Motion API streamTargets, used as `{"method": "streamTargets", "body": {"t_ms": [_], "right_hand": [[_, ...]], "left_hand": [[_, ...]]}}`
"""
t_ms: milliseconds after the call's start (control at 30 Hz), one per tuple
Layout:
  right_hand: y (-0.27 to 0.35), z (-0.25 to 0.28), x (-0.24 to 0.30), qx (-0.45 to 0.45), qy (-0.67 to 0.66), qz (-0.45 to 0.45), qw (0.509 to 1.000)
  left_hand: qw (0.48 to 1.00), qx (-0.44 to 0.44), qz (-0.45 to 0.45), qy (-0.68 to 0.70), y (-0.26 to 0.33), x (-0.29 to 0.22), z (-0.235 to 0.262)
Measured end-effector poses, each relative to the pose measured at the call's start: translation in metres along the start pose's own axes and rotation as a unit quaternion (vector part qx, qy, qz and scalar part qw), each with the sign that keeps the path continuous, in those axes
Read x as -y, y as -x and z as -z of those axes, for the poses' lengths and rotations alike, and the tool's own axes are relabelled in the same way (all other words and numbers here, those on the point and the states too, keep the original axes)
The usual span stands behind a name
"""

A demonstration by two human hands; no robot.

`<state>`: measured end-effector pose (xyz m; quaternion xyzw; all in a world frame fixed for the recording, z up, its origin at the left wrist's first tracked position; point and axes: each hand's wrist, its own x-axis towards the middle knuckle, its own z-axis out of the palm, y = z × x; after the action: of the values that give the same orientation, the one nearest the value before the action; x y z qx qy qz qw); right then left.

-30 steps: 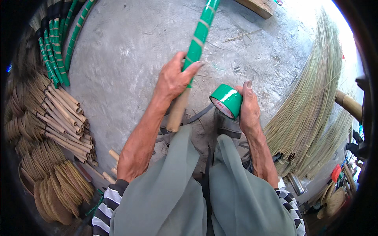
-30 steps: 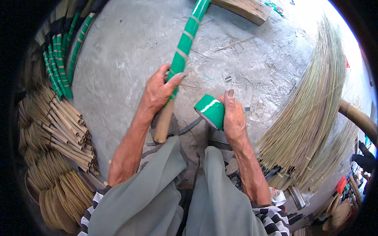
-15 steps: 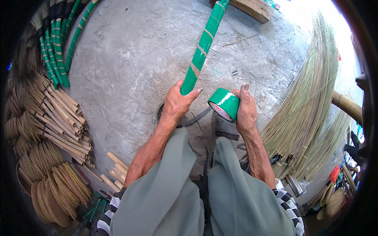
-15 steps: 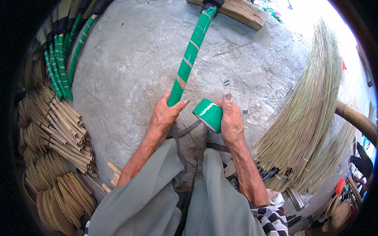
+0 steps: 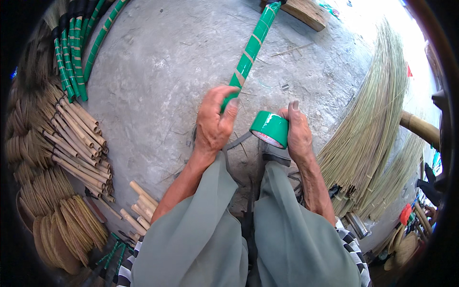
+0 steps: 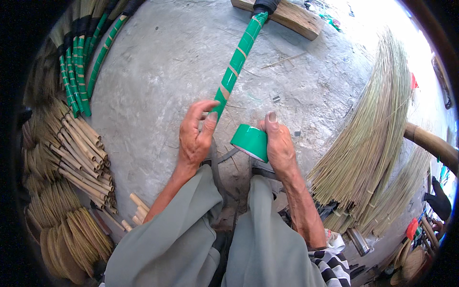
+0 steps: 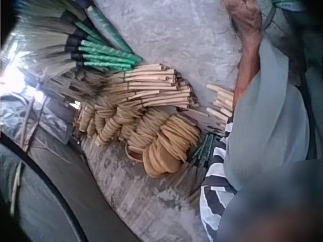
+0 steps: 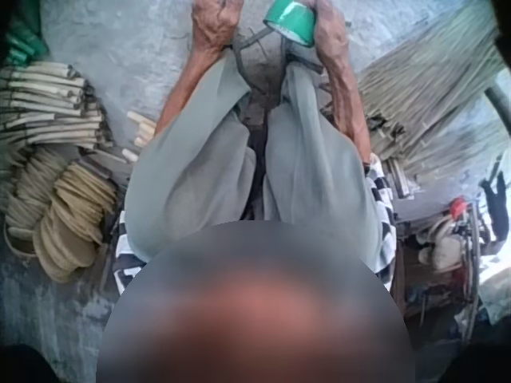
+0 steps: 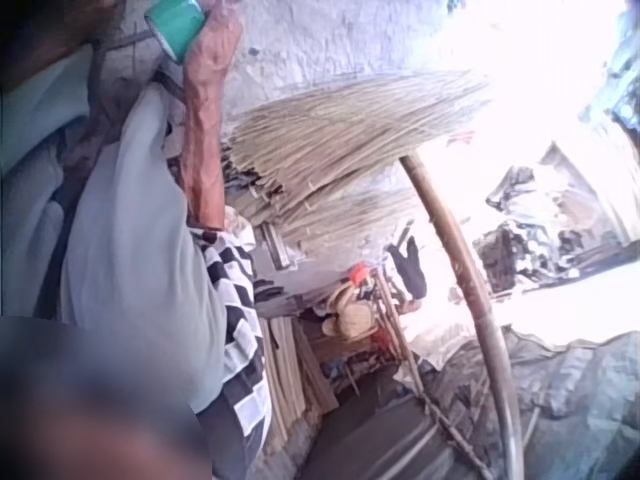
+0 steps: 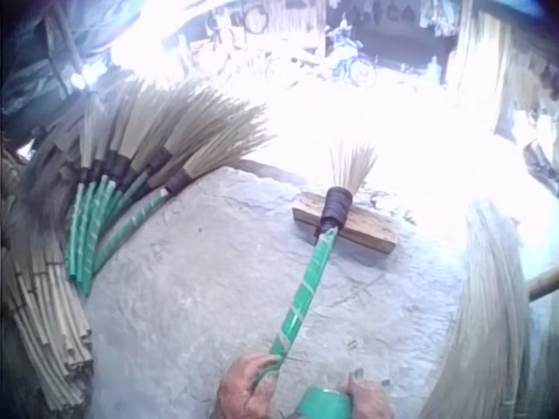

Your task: The person sits on the floor and wraps green tape around a broom handle. They pull tape from a roll, wrap it around the handle, and use scissors to cut the tape. The finished broom is then placed with other completed brooms.

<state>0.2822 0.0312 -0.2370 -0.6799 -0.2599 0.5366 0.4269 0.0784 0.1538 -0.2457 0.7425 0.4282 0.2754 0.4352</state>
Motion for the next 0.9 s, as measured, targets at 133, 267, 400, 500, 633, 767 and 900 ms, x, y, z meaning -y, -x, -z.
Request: {"method": "streamTargets", "body": {"t_ms": [133, 267, 400, 500, 633, 767, 900], "right_hand": [[0.009, 0.004, 0.012, 0.067, 0.023, 0.017, 0.997], [0.002, 0.007, 0.018, 0.085, 0.041, 0.042, 0.995], [-0.016, 0.009, 0.015, 0.104, 0.043, 0.056, 0.992], [-0.028, 0.007, 0.008, 0.116, 0.044, 0.05, 0.991], [-0.034, 0.003, 0.003, 0.07, 0.022, -0.005, 0.997], [-0.024, 0.004, 0.006, -0.08, 0.016, 0.134, 0.988], [0.006, 0.005, 0.009, -0.103, 0.08, 0.175, 0.976]], "left_hand": [[0.973, 0.183, 0.027, 0.136, 0.002, -0.033, 0.013], [0.926, 0.333, 0.148, 0.093, 0.003, -0.048, 0.018], [0.903, 0.391, 0.153, 0.095, 0.007, -0.051, 0.017], [0.889, 0.395, 0.153, 0.172, 0.013, -0.051, 0.008], [0.849, 0.389, 0.262, 0.242, 0.016, -0.045, 0.001], [0.852, 0.319, 0.299, 0.288, 0.02, -0.038, 0.003], [0.854, 0.267, 0.302, 0.328, 0.022, -0.031, 0.003]]}}
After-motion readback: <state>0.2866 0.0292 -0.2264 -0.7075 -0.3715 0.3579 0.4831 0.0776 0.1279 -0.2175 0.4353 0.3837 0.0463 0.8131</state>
